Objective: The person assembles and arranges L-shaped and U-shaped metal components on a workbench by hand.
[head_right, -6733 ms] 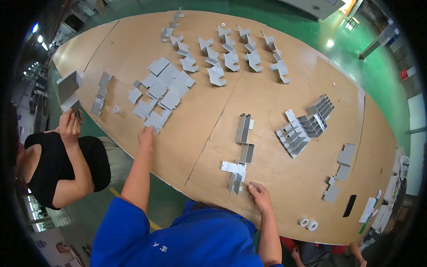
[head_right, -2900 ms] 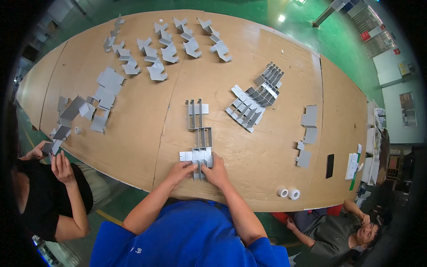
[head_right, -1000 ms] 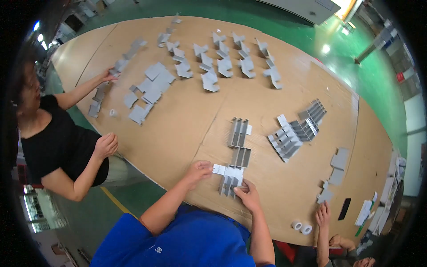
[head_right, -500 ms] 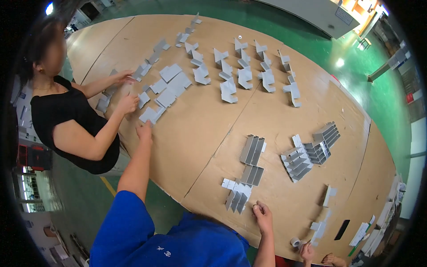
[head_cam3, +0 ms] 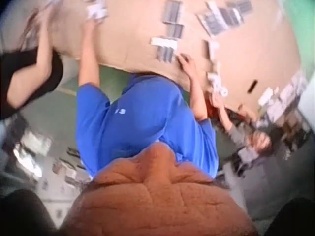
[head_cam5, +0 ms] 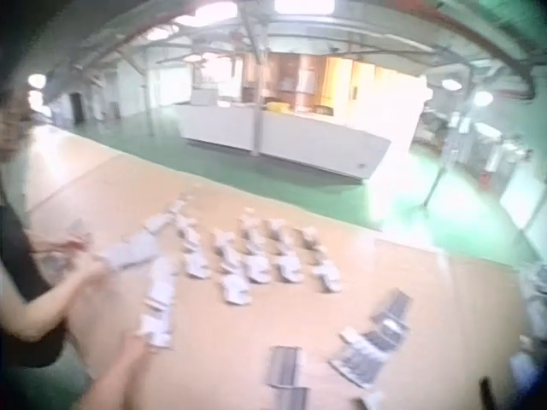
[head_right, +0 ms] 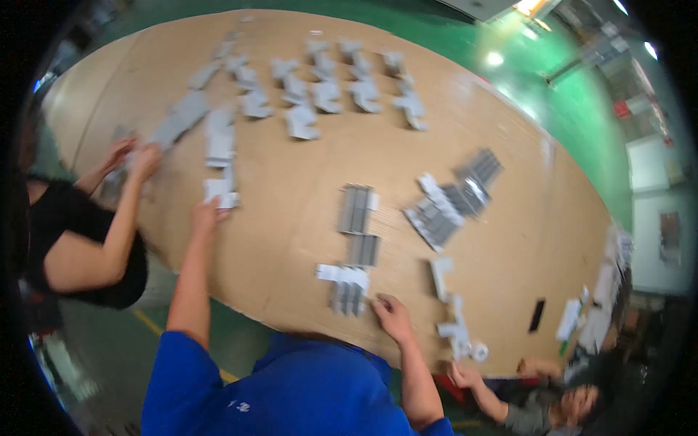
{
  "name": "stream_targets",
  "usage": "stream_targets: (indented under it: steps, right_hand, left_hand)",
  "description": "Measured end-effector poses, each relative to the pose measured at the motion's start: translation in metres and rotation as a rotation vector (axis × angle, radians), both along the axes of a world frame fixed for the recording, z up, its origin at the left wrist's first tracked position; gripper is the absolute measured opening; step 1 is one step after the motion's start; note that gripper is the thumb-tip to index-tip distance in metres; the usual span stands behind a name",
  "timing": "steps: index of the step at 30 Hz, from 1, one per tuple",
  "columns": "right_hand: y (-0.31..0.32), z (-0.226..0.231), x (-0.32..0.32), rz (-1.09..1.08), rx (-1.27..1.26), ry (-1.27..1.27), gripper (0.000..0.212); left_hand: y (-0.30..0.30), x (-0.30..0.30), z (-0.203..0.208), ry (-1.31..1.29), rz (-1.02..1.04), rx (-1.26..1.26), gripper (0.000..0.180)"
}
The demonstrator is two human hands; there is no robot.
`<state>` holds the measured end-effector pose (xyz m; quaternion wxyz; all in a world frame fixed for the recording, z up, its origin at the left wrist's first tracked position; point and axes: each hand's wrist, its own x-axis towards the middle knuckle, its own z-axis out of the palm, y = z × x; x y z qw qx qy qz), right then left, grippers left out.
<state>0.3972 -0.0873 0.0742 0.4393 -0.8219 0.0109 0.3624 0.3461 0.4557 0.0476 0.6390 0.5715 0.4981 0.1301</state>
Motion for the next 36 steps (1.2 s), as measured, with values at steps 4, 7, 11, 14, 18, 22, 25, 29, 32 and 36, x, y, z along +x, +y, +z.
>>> stream_targets:
  steps: [4, 7, 11, 14, 18, 22, 25, 29, 32, 36]
  right_hand:
    - [0.001, 0.020, -0.016, -0.062, 0.016, -0.077, 0.034]
    - [0.012, 0.054, -0.022, -0.067, 0.048, -0.122, 0.034]
    - [0.038, 0.118, -0.018, -0.027, 0.236, -0.204, 0.046]
    - [0.061, 0.160, -0.003, 0.021, 0.340, -0.469, 0.077]
    - [0.084, 0.208, 0.012, 0.065, 0.407, -0.654, 0.089]
    - [0.067, 0.194, 0.002, -0.286, 0.293, -0.577, 0.100]
    - [0.050, 0.175, 0.007, -0.398, 0.325, -0.464, 0.087]
    - [0.011, 0.132, 0.028, -0.391, 0.591, -0.203, 0.070]
    - [0.001, 0.104, 0.027, -0.336, 0.565, -0.102, 0.066]
    - [0.007, 0.067, 0.024, -0.280, 0.489, 0.022, 0.066]
  left_hand:
    - [-0.050, -0.007, 0.049, -0.474, 0.099, -0.295, 0.028]
    - [-0.104, -0.028, 0.066, -0.566, 0.055, -0.303, 0.031]
    - [-0.212, -0.026, 0.127, -0.407, 0.015, -0.024, 0.032]
    - [-0.274, -0.019, 0.146, -0.347, -0.155, 0.108, 0.030]
    - [-0.331, -0.010, 0.157, -0.598, -0.590, 0.578, 0.020]
    - [-0.370, 0.001, 0.162, -0.686, -0.678, 0.842, 0.025]
    - [-0.383, 0.000, 0.163, -0.711, -0.768, 0.927, 0.033]
    - [-0.379, -0.004, 0.157, -0.601, -1.022, 0.802, 0.045]
    - [-0.357, -0.011, 0.125, -0.549, -1.127, 0.766, 0.035]
    - [-0.293, -0.012, 0.098, -0.098, -0.842, 0.460, 0.029]
